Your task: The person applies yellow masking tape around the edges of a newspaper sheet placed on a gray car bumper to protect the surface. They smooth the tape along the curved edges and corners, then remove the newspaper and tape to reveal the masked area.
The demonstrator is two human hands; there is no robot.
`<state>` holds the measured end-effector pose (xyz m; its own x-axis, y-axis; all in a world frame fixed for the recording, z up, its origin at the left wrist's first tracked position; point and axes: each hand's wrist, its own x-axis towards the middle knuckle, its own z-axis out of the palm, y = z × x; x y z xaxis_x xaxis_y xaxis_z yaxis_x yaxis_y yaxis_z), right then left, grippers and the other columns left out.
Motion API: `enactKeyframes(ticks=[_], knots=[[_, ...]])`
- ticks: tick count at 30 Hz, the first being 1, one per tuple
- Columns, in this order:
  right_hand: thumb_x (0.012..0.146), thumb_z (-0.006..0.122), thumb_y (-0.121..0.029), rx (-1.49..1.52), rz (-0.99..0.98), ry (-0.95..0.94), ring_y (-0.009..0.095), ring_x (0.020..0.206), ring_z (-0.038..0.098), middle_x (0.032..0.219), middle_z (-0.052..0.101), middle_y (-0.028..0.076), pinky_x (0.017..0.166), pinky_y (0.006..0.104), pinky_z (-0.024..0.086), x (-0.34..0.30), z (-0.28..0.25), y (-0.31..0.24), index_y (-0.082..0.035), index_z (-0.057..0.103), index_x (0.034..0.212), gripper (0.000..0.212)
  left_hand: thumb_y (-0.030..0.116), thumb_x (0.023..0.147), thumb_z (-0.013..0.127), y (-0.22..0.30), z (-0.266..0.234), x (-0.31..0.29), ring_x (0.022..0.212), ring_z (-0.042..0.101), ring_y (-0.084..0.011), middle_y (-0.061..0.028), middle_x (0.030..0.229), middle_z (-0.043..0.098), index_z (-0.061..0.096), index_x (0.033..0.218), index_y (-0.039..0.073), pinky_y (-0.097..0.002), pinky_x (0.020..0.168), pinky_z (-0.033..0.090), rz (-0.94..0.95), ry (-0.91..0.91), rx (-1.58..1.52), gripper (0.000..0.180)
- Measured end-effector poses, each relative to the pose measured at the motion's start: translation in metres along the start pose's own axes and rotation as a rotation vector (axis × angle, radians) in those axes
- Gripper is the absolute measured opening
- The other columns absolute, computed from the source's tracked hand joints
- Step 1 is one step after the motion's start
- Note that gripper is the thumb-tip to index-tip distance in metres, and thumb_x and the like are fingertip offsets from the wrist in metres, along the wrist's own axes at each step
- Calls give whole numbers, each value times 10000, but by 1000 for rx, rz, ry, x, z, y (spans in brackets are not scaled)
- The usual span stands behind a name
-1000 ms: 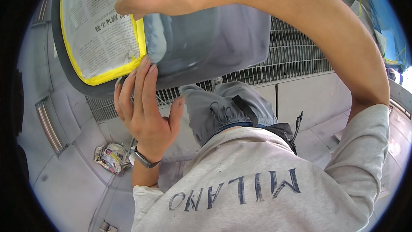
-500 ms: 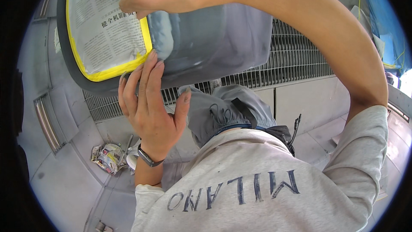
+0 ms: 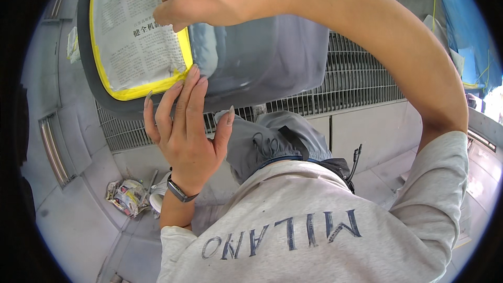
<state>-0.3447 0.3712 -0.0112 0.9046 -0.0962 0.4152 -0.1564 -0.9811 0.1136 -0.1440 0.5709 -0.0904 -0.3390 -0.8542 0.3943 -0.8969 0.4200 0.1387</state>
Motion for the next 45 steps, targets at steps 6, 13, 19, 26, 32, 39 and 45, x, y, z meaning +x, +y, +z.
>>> enactKeyframes(ticks=[6, 13, 19, 26, 32, 39, 45], knots=[[911, 666, -175, 37, 28, -13, 256, 615, 695, 597, 608, 40, 1015, 452, 474, 2, 3, 0, -40, 758, 899, 164, 494, 1064, 624, -1, 0, -2, 1395, 574, -241, -18, 1476, 718, 710, 1389, 100, -530, 1268, 273, -4, -8, -15, 518], [893, 665, -153, 23, 70, -102, 261, 608, 673, 601, 613, 47, 1005, 437, 470, -2, 0, -3, -62, 690, 837, 110, 581, 1070, 561, 9, 5, 7, 1470, 529, -223, -55, 1592, 625, 645, 1490, 83, -557, 1291, 225, -38, -53, 99, 657], [883, 674, -146, 51, 69, -10, 254, 613, 645, 600, 575, 44, 969, 394, 449, 0, 10, -5, -81, 659, 862, 70, 600, 1094, 495, 17, 18, 14, 1577, 457, -231, -135, 1628, 582, 558, 1557, -7, -562, 1310, 196, -34, -76, 137, 765], [945, 685, -153, -10, 1002, 145, 330, 836, 747, 801, 751, 105, 856, 486, 556, -5, -8, 4, -32, 710, 921, 126, 563, 1095, 515, 19, 17, 11, 1573, 462, -232, -140, 1620, 587, 574, 1537, -21, -506, 1315, 218, -32, -49, 134, 735], [962, 728, -154, 14, 425, 195, 238, 1086, 707, 1172, 766, 24, 1077, 484, 473, -38, 7, -53, -116, 690, 1201, 245, 487, 1044, 633, 27, 12, -4, 1607, 397, -302, -160, 1709, 465, 503, 1589, -19, -657, 1288, 129, -46, -135, -98, 755], [981, 726, -203, -25, 434, 12, 175, 1307, 636, 1248, 789, -22, 1188, 544, 399, -40, 25, -78, -134, 673, 1253, 285, 475, 1070, 585, 20, 23, -19, 1575, 452, -248, -102, 1669, 530, 566, 1556, 34, -569, 1320, 179, -165, -61, -146, 657], [940, 742, -173, 17, 459, 80, 202, 1249, 666, 1155, 798, 27, 1186, 554, 412, -42, 27, -103, -106, 720, 1094, 170, 415, 1051, 642, -3, 13, -13, 1540, 500, -264, -116, 1634, 562, 550, 1557, 20, -517, 1322, 230, -15, -57, -61, 648]])
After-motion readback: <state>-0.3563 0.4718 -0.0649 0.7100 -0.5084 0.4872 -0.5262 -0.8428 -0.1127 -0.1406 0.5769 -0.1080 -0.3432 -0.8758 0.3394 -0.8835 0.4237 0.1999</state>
